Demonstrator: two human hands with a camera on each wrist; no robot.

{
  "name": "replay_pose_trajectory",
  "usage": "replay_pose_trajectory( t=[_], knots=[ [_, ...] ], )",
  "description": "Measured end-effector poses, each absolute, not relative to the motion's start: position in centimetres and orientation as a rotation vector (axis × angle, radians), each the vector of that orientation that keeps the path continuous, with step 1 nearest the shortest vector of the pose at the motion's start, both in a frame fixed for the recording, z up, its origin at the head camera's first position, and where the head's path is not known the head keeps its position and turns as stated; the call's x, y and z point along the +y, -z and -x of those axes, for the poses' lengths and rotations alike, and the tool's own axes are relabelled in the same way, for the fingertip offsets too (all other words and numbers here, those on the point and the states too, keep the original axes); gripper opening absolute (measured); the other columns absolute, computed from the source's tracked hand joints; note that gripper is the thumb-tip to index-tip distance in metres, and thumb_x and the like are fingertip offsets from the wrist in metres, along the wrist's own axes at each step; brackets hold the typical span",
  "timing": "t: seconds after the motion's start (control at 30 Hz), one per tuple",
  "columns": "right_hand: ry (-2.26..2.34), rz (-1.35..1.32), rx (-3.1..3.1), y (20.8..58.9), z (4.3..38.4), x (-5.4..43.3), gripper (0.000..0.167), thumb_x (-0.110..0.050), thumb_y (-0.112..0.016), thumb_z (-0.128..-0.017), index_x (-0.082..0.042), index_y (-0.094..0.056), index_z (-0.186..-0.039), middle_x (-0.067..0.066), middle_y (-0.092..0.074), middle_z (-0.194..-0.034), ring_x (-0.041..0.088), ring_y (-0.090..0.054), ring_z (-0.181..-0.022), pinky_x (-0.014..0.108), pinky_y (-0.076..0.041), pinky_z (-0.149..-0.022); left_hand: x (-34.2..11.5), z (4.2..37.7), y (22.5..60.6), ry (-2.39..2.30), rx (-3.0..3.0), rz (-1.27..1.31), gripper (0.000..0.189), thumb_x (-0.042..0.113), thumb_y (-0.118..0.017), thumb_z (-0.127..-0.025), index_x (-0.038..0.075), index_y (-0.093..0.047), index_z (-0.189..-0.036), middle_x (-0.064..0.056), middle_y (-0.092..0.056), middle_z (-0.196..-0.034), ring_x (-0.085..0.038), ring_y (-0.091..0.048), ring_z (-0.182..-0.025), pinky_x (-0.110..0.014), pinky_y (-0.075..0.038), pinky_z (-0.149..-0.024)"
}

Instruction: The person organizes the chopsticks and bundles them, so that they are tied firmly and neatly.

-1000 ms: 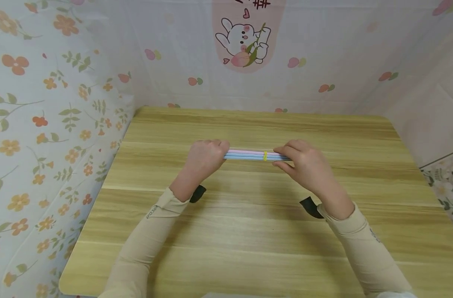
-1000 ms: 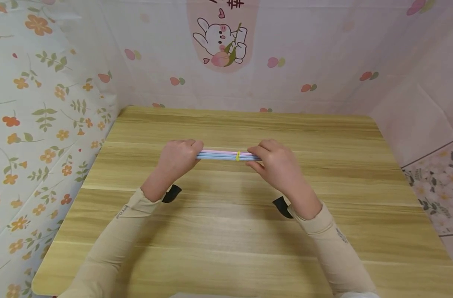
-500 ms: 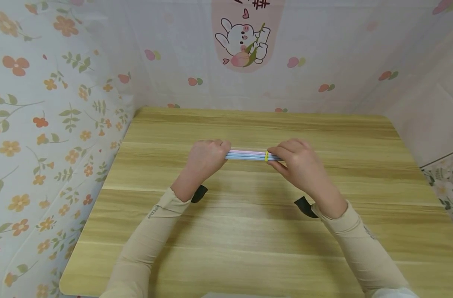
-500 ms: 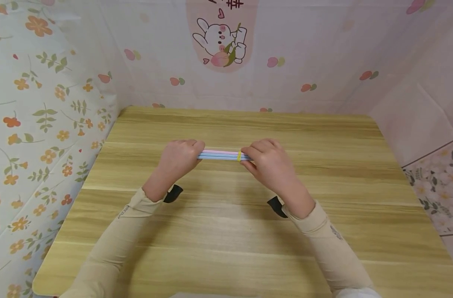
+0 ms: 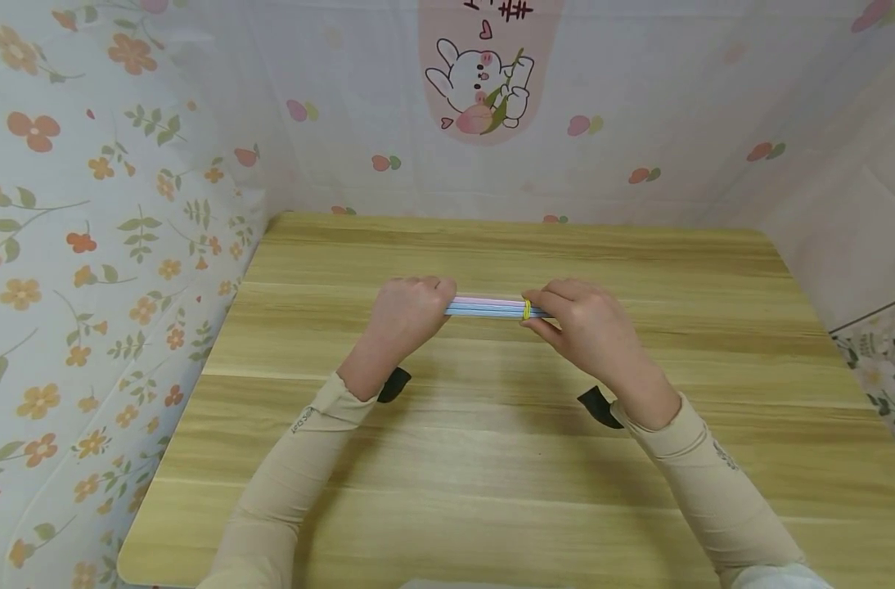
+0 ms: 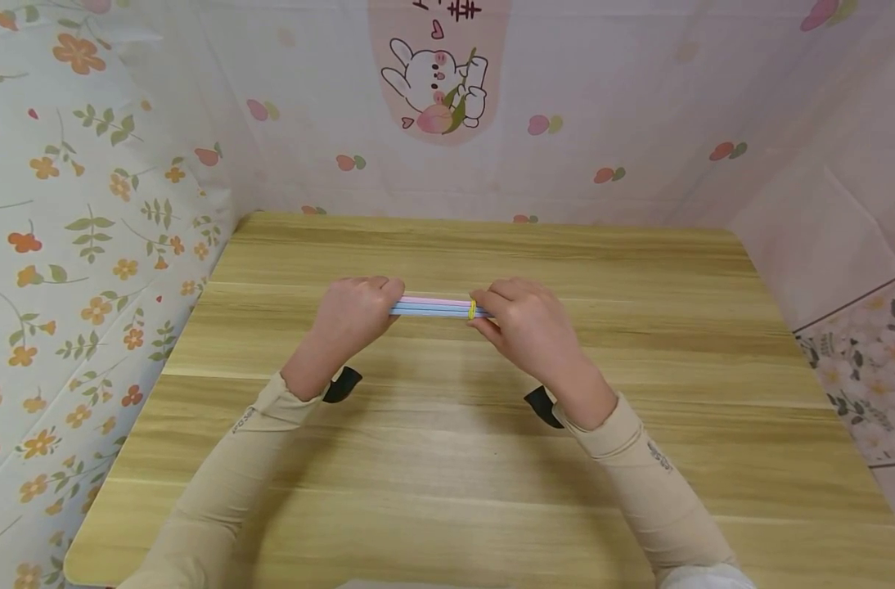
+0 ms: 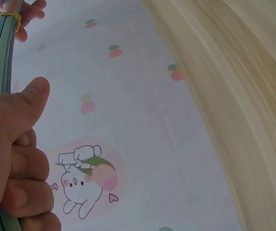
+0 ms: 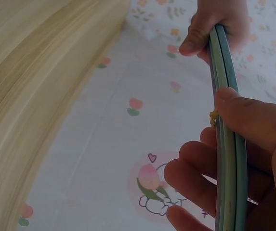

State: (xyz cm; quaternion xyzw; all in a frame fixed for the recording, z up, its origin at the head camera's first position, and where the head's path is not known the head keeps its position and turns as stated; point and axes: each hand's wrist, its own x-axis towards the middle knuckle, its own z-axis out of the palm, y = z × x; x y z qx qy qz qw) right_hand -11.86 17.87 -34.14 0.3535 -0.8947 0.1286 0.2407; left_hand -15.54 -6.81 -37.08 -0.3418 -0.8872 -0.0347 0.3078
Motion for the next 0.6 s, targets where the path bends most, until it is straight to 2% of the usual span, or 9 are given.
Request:
replay_pose_trajectory(
  t=[0.2, 0.43, 0.6],
  knots=[
    [-0.347, -0.951, -2.452, 34.1, 11.84, 17.73, 0.038, -0.018, -0.083, -0.071, -0.002, -0.072, -0.104, 0.008, -0.068, -0.08, 0.015, -0.054, -0.055, 0.032, -0.047, -0.056, -6.79, 15.53, 37.02, 0.114, -2.348, 0.909, 0.027, 0.007, -0.064, -0.086, 0.011, -0.048, -0.064, 0.002, -0.041, -0.051, -0.009, -0.027, -0.045, -0.022, -0.017, -0.043],
    [-0.305, -0.925, -2.413, 34.5, 12.06, 17.47, 0.041, -0.024, -0.084, -0.069, -0.013, -0.073, -0.107, 0.004, -0.058, -0.066, 0.013, -0.046, -0.047, 0.029, -0.04, -0.048, -6.59, 15.56, 36.94, 0.098, -2.345, 0.916, 0.028, 0.008, -0.063, -0.087, 0.011, -0.047, -0.064, 0.003, -0.038, -0.051, -0.009, -0.025, -0.046, -0.022, -0.017, -0.043],
    [-0.289, -0.907, -2.399, 34.7, 12.21, 17.32, 0.044, -0.029, -0.084, -0.068, -0.016, -0.074, -0.108, 0.004, -0.056, -0.062, 0.012, -0.042, -0.044, 0.028, -0.036, -0.047, -6.46, 15.51, 36.85, 0.079, -2.334, 0.91, 0.029, 0.009, -0.063, -0.088, 0.011, -0.047, -0.063, 0.002, -0.041, -0.05, -0.008, -0.026, -0.045, -0.022, -0.019, -0.042]
  ],
)
